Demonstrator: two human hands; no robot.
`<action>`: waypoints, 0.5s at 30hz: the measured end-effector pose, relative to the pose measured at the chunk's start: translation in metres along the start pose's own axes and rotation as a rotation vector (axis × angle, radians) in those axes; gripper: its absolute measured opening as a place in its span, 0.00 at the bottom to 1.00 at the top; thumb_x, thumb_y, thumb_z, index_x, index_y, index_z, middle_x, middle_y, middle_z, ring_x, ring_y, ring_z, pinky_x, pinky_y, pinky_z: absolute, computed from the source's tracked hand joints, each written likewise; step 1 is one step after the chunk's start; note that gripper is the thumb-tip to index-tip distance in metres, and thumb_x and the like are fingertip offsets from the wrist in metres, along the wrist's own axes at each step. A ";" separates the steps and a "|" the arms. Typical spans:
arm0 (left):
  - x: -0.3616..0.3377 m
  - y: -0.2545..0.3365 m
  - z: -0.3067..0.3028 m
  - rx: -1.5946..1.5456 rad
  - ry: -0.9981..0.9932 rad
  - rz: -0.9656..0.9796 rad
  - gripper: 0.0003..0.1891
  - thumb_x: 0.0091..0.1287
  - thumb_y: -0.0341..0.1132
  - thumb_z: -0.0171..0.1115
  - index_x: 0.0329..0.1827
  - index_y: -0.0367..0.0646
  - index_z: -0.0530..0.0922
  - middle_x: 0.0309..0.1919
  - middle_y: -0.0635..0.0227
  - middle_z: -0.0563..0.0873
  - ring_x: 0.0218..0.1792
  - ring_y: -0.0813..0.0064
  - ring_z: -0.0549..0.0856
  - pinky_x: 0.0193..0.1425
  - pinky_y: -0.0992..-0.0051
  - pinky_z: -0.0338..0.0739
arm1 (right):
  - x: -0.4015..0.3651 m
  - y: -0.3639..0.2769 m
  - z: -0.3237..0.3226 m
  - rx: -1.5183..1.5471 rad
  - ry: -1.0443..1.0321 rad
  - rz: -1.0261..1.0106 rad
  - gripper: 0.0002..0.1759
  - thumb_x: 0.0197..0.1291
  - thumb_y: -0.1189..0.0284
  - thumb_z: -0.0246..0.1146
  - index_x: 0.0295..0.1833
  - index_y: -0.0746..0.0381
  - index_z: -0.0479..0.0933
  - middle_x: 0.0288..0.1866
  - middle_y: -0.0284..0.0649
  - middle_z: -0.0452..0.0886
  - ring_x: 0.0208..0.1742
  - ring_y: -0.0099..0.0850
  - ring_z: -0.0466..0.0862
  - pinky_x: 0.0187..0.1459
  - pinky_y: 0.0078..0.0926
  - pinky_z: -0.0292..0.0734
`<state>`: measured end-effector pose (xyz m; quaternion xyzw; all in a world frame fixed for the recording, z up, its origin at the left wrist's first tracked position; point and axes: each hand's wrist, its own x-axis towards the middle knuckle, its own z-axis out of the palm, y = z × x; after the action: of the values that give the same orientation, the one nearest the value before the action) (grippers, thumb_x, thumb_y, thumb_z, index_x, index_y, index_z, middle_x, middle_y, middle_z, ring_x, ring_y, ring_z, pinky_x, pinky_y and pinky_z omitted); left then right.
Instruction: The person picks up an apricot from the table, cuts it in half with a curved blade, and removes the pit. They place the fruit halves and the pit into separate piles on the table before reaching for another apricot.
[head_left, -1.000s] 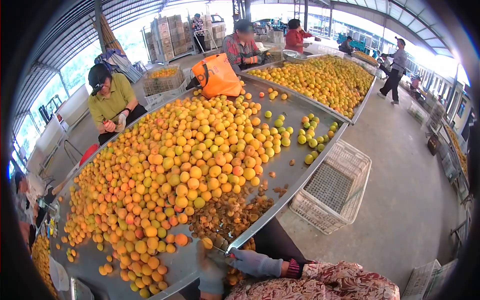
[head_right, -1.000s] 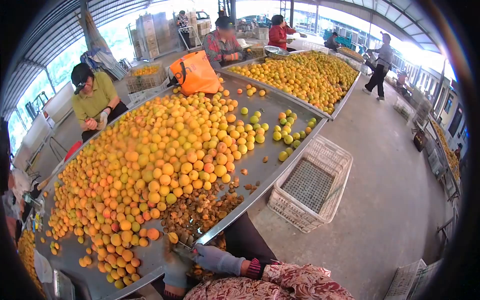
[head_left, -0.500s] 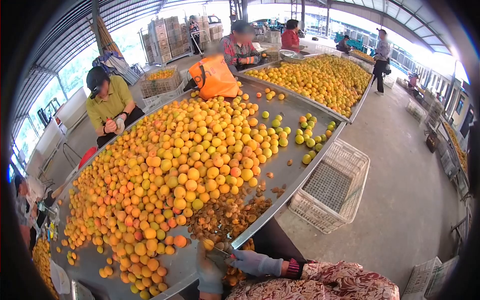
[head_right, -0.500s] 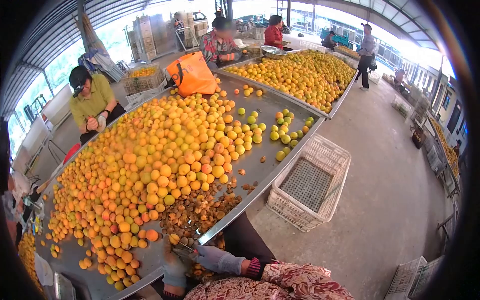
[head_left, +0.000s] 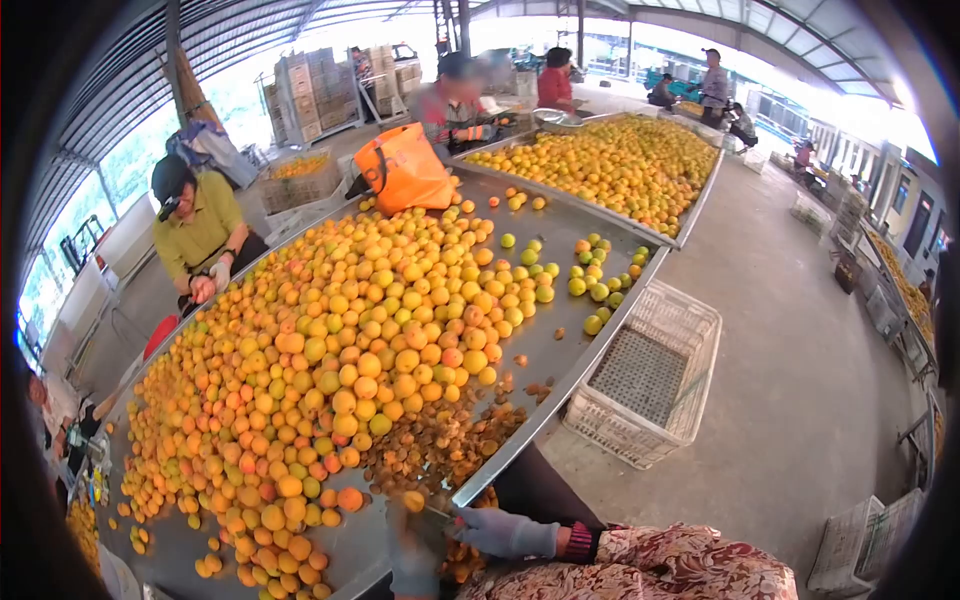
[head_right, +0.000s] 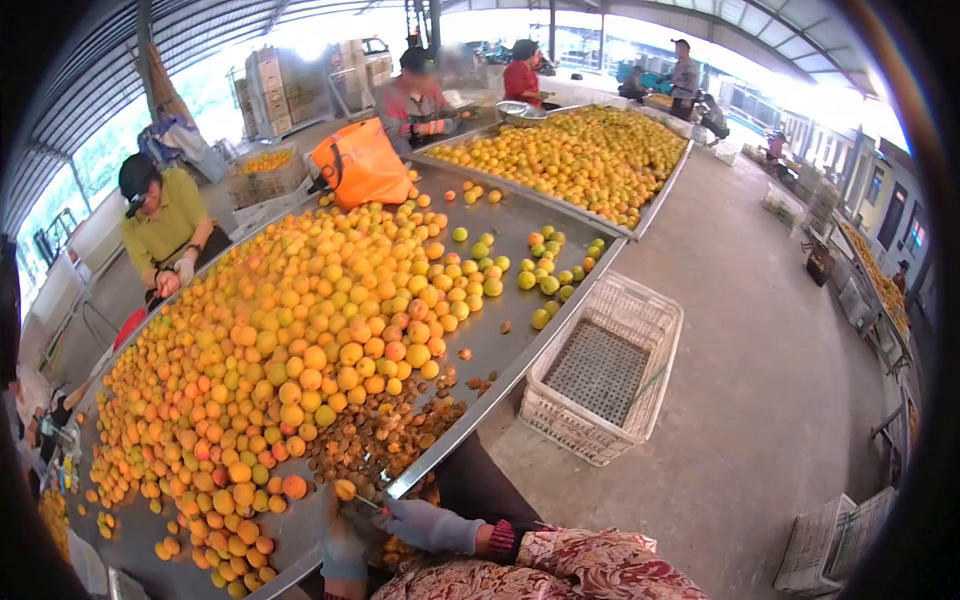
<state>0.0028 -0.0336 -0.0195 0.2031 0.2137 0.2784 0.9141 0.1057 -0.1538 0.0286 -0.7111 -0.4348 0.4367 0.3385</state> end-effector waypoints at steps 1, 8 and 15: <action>-0.005 0.002 0.009 -0.007 0.034 -0.018 0.19 0.69 0.50 0.47 0.45 0.40 0.72 0.38 0.60 0.80 0.41 0.64 0.80 0.49 0.63 0.74 | 0.004 0.005 0.005 0.010 0.019 -0.002 0.22 0.64 0.56 0.51 0.46 0.66 0.68 0.36 0.54 0.77 0.41 0.50 0.78 0.43 0.40 0.72; -0.011 0.006 0.019 0.243 0.058 -0.093 0.26 0.68 0.56 0.42 0.44 0.39 0.74 0.36 0.54 0.83 0.39 0.57 0.82 0.44 0.60 0.79 | 0.004 0.006 0.003 -0.026 0.009 -0.052 0.21 0.64 0.56 0.50 0.47 0.65 0.68 0.33 0.51 0.76 0.38 0.46 0.78 0.42 0.37 0.72; -0.006 0.004 0.019 0.168 0.118 -0.086 0.27 0.66 0.58 0.47 0.41 0.39 0.74 0.34 0.51 0.84 0.38 0.53 0.83 0.45 0.57 0.78 | 0.009 0.012 0.008 -0.098 0.011 -0.066 0.19 0.65 0.58 0.49 0.45 0.65 0.66 0.31 0.50 0.76 0.37 0.47 0.78 0.41 0.38 0.72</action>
<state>0.0059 -0.0391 0.0002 0.2530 0.2983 0.2314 0.8908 0.1043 -0.1490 0.0124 -0.7146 -0.4769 0.3996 0.3197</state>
